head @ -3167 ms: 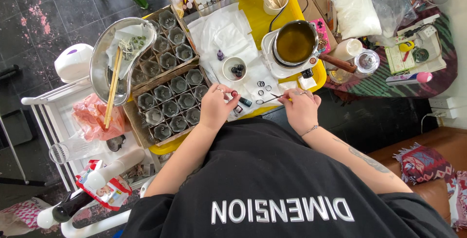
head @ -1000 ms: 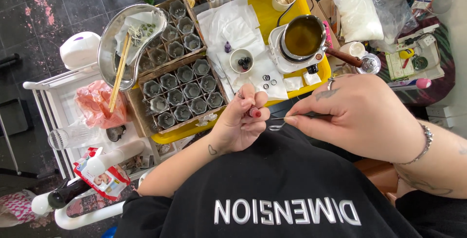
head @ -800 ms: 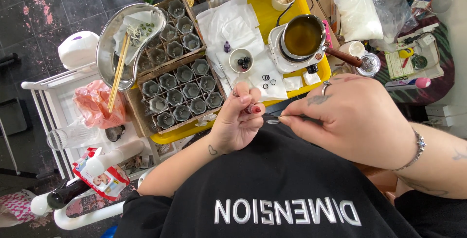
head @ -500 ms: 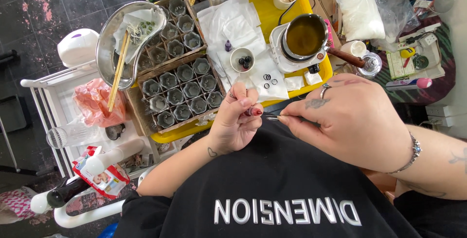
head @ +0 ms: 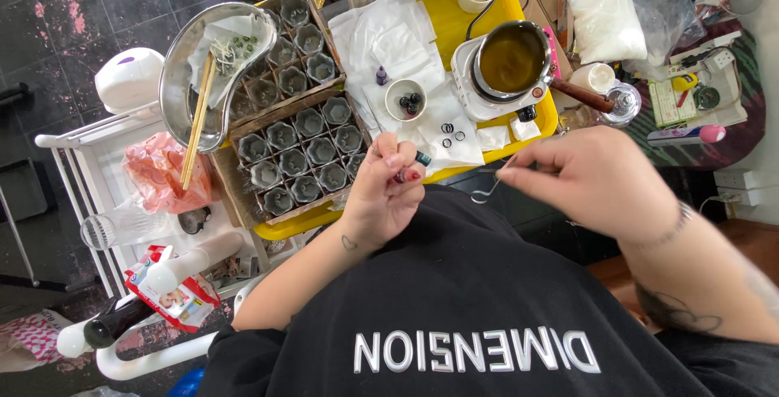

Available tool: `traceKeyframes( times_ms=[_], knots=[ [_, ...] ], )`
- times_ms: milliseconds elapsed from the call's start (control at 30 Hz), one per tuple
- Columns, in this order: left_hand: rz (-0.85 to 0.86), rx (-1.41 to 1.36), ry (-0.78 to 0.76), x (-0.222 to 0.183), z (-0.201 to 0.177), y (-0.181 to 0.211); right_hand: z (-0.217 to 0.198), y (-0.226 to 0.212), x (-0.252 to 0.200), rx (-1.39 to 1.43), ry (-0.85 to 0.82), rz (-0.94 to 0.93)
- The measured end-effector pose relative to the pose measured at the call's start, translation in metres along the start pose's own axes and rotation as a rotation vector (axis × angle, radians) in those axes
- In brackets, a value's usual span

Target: Recorder is seen opening small bottles of scenting oils and using a tool to handle components at a candle-making station.

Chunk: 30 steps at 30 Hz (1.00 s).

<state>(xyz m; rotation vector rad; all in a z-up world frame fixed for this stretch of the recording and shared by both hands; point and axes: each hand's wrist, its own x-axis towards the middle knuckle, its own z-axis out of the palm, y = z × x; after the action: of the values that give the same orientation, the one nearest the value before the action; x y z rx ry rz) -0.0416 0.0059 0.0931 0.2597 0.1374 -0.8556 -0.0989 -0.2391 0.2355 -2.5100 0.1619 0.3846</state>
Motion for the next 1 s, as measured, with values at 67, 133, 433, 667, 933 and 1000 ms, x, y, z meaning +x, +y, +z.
traceKeyframes(
  times_ms=[67,133,433,667,933,1000],
  knots=[
    [-0.007,-0.002,-0.041,0.014,-0.027,0.0,0.04,0.06,0.011,0.164,0.017,0.114],
    [-0.018,-0.005,-0.079,0.028,-0.052,-0.001,0.087,0.118,0.022,0.331,0.033,0.233],
    [-0.191,-0.08,-0.08,0.076,-0.1,-0.009,0.227,0.207,0.036,1.348,0.086,0.72],
    [-0.245,-0.019,-0.037,0.083,-0.099,-0.019,0.231,0.195,0.033,1.271,0.121,0.698],
    [-0.287,0.143,0.032,0.109,-0.097,-0.042,0.239,0.199,0.039,1.203,0.036,0.683],
    [-0.314,0.111,0.026,0.122,-0.124,-0.054,0.238,0.2,0.039,1.196,0.047,0.664]
  ],
)
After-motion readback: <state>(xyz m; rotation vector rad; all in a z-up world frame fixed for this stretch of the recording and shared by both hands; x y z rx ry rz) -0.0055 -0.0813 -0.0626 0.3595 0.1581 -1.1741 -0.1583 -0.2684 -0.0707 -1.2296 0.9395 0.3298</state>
